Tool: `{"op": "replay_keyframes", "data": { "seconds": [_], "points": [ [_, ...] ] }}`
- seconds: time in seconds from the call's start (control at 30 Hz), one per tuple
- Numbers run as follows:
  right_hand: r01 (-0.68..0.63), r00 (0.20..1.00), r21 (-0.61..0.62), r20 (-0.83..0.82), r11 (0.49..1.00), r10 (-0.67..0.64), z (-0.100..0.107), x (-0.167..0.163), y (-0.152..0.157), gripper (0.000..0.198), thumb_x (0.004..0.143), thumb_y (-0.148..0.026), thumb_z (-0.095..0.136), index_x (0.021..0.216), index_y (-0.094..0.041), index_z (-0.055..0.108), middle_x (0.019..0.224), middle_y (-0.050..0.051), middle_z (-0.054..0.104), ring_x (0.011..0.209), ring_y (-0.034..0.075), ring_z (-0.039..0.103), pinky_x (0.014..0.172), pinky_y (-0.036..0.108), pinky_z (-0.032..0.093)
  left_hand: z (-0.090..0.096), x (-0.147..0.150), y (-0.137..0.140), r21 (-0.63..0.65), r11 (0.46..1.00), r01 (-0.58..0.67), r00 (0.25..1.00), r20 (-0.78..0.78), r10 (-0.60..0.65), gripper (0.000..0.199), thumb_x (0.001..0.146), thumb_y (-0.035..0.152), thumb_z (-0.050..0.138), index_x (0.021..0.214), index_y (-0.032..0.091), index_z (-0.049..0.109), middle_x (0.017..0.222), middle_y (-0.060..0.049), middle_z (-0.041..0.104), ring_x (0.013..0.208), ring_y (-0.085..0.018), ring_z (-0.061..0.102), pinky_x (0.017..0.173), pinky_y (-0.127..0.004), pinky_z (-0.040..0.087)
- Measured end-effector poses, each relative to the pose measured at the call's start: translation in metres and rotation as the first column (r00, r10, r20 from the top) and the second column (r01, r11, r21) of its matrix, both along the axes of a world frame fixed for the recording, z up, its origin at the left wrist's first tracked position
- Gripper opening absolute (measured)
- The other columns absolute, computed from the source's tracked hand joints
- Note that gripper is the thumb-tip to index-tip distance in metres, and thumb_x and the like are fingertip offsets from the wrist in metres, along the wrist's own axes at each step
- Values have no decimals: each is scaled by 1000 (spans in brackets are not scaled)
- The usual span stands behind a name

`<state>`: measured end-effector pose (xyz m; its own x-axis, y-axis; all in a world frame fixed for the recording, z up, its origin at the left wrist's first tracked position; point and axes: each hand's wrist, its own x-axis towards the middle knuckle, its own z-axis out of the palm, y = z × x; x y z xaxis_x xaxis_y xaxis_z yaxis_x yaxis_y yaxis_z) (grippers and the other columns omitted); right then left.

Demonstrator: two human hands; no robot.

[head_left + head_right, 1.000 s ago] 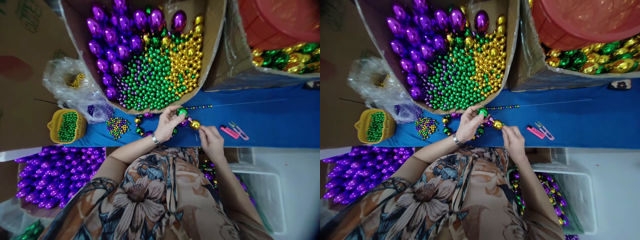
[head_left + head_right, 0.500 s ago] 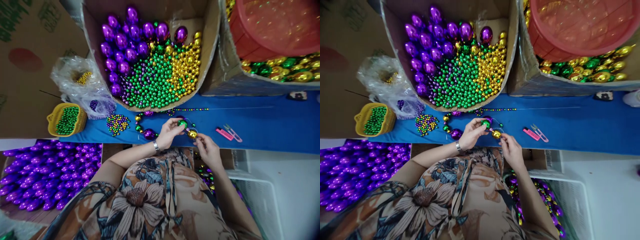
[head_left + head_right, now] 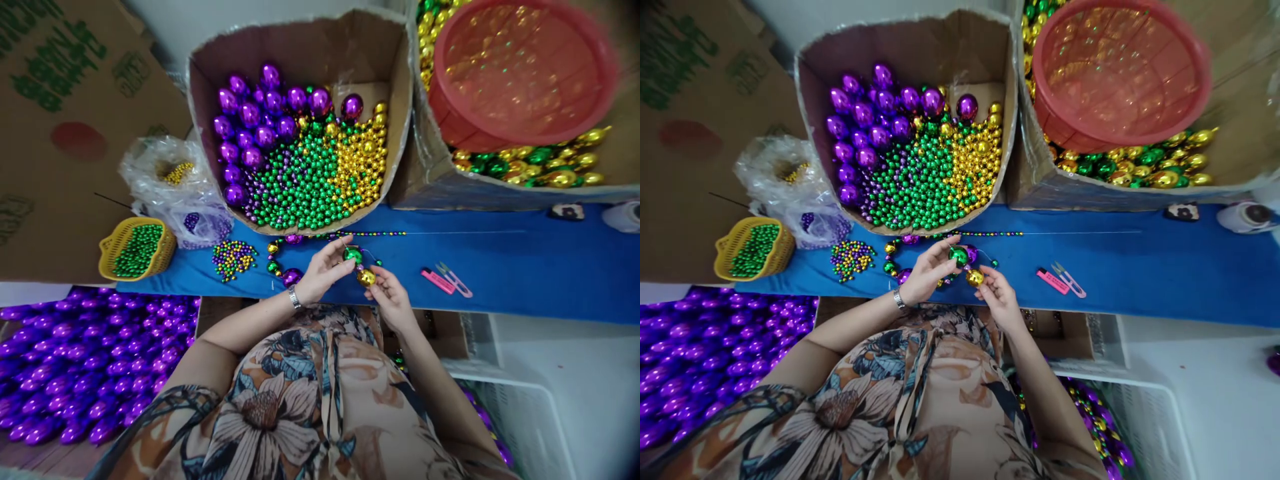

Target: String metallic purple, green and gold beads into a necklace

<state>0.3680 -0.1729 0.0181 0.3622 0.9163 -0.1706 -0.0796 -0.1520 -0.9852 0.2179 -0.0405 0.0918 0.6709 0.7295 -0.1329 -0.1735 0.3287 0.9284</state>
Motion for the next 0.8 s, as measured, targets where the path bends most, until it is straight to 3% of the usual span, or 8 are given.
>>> {"op": "replay_keyframes", "data": {
  "seconds": [0.1,0.2,0.3,0.37,0.47,0.57,0.7,0.8],
  "points": [
    [25,999,27,-41,999,-24,3,7,4,45,85,-46,63,126,-27,55,91,1,62,69,11,62,66,28,57,5,-3,25,164,986,-27,999,-33,33,39,84,43,67,118,24,65,115,-9,67,102,-19,63,79,-29,53],
    [47,996,60,-75,997,-42,6,12,8,44,85,-43,64,125,-28,55,88,-1,60,68,11,61,63,27,54,8,7,61,436,896,-81,977,-142,158,29,89,42,60,106,21,69,101,-7,71,91,-18,65,78,-30,50],
    [61,993,69,-103,996,-54,8,14,10,42,85,-42,65,124,-29,56,87,-1,59,68,10,60,62,26,53,6,33,99,715,698,45,927,-291,237,20,85,31,63,100,20,69,96,-6,71,88,-19,63,80,-31,46],
    [69,993,61,-96,996,-63,8,13,11,42,85,-42,65,124,-28,56,88,-1,59,68,10,60,62,26,53,2,55,119,813,550,192,882,-389,268,17,83,23,62,98,19,70,96,-7,71,90,-22,61,87,-35,43],
    [72,996,50,-61,996,-69,8,13,9,43,86,-44,64,124,-27,55,88,0,60,67,11,60,62,28,54,-5,88,135,842,342,418,812,-515,274,19,83,18,58,99,18,69,95,-10,69,93,-25,57,88,-38,40],
    [74,996,37,-43,997,-73,8,15,7,43,86,-45,63,125,-27,56,87,1,61,68,12,60,63,28,54,-9,110,142,799,197,568,764,-601,234,15,86,17,53,86,17,69,86,-12,66,90,-26,52,82,-39,37],
    [87,995,35,-48,996,-85,7,15,4,42,86,-43,64,124,-27,57,86,0,60,68,11,61,62,27,53,-12,121,151,802,129,583,777,-597,198,16,85,15,53,76,18,66,80,-11,65,91,-27,52,81,-40,36],
    [106,993,45,-60,993,-103,7,14,4,41,86,-42,64,124,-28,57,87,0,60,69,11,61,63,27,53,-12,117,158,812,190,552,786,-583,206,10,78,14,60,83,18,68,85,-10,68,90,-26,55,80,-38,39]
  ]
}}
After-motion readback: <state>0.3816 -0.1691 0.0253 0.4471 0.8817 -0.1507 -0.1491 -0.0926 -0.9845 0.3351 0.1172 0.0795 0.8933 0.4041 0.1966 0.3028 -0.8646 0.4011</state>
